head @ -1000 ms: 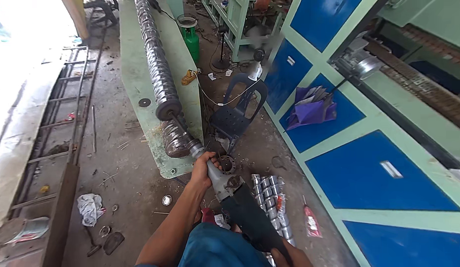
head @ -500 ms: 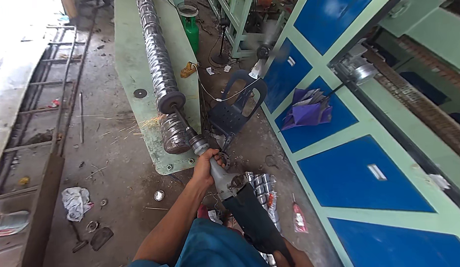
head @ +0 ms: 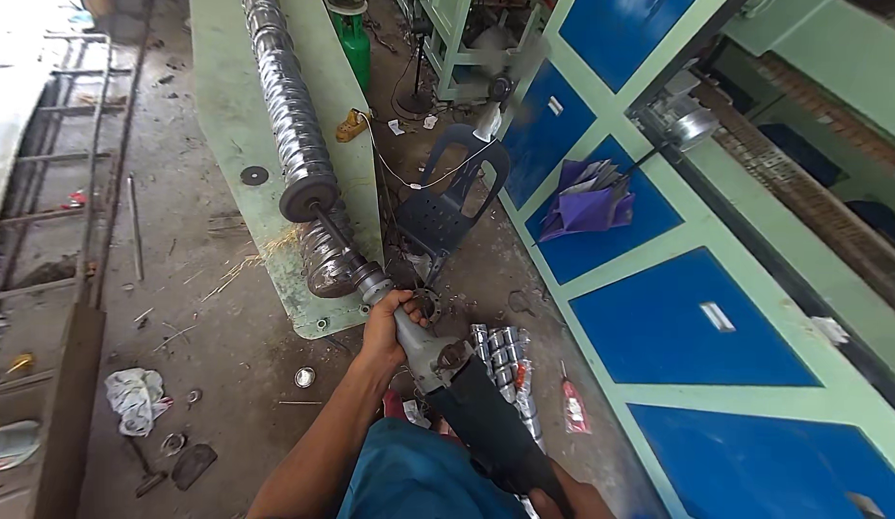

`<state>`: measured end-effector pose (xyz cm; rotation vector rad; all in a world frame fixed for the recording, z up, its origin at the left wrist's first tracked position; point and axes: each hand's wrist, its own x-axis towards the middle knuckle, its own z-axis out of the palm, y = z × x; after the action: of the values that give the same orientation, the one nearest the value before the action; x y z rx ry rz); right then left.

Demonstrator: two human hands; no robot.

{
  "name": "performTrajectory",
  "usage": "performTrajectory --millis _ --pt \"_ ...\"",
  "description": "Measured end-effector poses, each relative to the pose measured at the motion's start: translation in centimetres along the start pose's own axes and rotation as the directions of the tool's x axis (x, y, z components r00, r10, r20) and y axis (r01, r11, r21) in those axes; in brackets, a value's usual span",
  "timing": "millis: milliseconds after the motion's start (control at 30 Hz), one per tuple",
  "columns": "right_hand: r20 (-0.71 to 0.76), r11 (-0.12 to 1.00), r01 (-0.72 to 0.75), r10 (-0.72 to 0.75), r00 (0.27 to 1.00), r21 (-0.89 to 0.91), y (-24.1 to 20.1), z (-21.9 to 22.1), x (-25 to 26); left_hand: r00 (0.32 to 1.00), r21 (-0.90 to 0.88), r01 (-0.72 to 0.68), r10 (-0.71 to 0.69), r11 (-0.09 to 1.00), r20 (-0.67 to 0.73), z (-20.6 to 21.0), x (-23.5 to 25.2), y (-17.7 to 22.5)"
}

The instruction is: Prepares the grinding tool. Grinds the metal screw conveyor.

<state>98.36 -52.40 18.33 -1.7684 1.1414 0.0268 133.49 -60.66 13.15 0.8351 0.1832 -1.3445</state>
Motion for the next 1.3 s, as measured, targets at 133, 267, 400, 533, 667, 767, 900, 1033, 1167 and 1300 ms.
performTrajectory --millis 133,267,400,533,667,767,900,1033,1167,1300 --pt "0.011 1.000 -0.004 0.004 1.000 -0.023 -0.4 -0.3 -0.1 1.000 -0.014 -0.006 0.006 1.000 -0.004 -0.2 -0.3 0.1" --pt "0.022 0.999 -0.009 0.010 1.000 -0.037 -0.5 -0.3 0.0 1.000 -0.021 -0.016 0.016 1.000 -0.011 -0.5 -0.5 0.3" --pt "0.039 0.998 -0.012 0.014 0.999 -0.055 -0.6 -0.5 0.1 0.999 -0.028 -0.038 0.038 0.999 -0.008 -0.9 -0.8 0.3" --pt "0.047 0.997 0.000 0.004 0.999 -0.077 -0.8 -0.7 0.2 0.999 -0.037 -0.043 0.042 0.998 -0.017 -1.2 -1.0 0.4" --pt "0.055 0.996 0.003 0.002 0.999 -0.091 -0.7 -1.0 0.3 0.999 -0.055 -0.050 0.049 0.997 -0.020 -1.3 -1.1 0.4" --pt "0.059 0.995 0.005 0.001 0.998 -0.102 -0.7 -1.0 0.4 0.999 -0.058 -0.050 0.049 0.997 -0.017 -1.4 -1.0 0.5" --pt "0.043 0.996 -0.001 0.005 0.999 -0.093 -0.9 -1.3 0.4 0.998 -0.019 -0.061 0.061 0.998 -0.006 -0.8 -0.8 0.4" --pt "0.030 0.998 -0.001 0.002 1.000 -0.057 -0.4 -1.2 0.4 0.999 -0.013 -0.031 0.031 0.999 -0.010 0.1 -0.2 0.0" --pt "0.005 1.000 -0.001 0.001 1.000 -0.003 0.6 -1.0 0.6 1.000 0.026 -0.008 0.008 1.000 0.000 0.9 0.9 -0.5" --pt "-0.001 0.998 -0.012 0.012 1.000 0.057 1.6 -0.7 1.0 1.000 0.065 0.016 -0.016 0.998 -0.001 1.7 2.0 -1.2"
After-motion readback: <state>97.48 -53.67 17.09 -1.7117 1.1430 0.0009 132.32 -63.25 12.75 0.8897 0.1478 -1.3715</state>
